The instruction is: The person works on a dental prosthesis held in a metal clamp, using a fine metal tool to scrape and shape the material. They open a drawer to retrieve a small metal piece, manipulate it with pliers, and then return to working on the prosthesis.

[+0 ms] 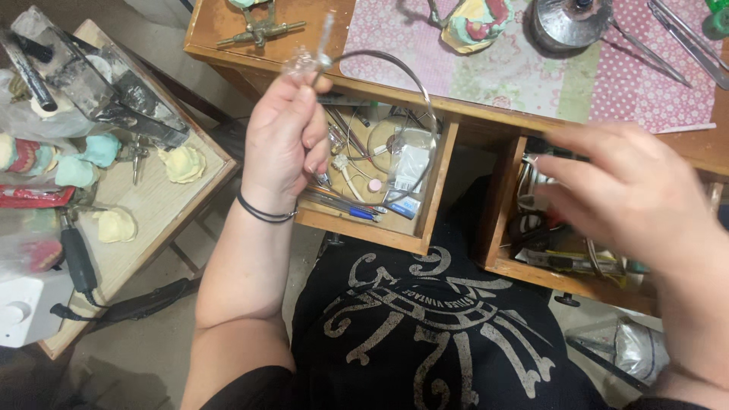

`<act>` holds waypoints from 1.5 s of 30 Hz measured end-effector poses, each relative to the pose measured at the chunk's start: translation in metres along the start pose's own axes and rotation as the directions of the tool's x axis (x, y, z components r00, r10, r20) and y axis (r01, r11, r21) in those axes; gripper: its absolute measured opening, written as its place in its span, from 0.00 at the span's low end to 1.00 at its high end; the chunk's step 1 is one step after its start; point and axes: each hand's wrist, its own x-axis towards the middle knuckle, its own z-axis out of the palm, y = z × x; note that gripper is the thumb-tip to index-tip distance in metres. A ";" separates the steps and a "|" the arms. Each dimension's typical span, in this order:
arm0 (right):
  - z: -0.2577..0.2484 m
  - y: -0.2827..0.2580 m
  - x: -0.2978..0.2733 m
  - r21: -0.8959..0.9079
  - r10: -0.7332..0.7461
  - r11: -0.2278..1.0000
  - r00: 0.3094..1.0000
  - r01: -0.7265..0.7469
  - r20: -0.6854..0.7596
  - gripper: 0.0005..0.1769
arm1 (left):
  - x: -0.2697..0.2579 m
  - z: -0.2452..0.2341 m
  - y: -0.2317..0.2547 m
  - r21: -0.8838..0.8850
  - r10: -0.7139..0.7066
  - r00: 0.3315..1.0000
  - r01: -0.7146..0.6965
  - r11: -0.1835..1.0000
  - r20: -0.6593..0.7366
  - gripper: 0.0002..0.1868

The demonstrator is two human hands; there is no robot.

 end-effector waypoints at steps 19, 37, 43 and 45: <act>0.075 -0.055 0.101 0.863 0.225 0.503 0.958 0.043 -0.178 0.09 | -0.024 0.005 0.029 0.549 0.094 0.937 -0.276 0.789 0.336 0.13; 0.078 -0.081 0.107 0.766 0.100 0.557 0.890 0.321 -0.446 0.13 | -0.041 0.017 -0.028 0.568 0.333 0.932 -0.353 0.743 0.144 0.07; 0.053 -0.096 0.112 0.656 0.013 0.696 0.909 0.290 -0.416 0.17 | -0.044 0.037 -0.001 0.582 0.363 0.911 -0.406 0.705 0.196 0.08; 0.044 -0.092 0.113 0.602 -0.007 0.735 0.891 0.312 -0.453 0.12 | -0.044 0.032 0.009 0.593 0.315 0.924 -0.380 0.709 0.216 0.05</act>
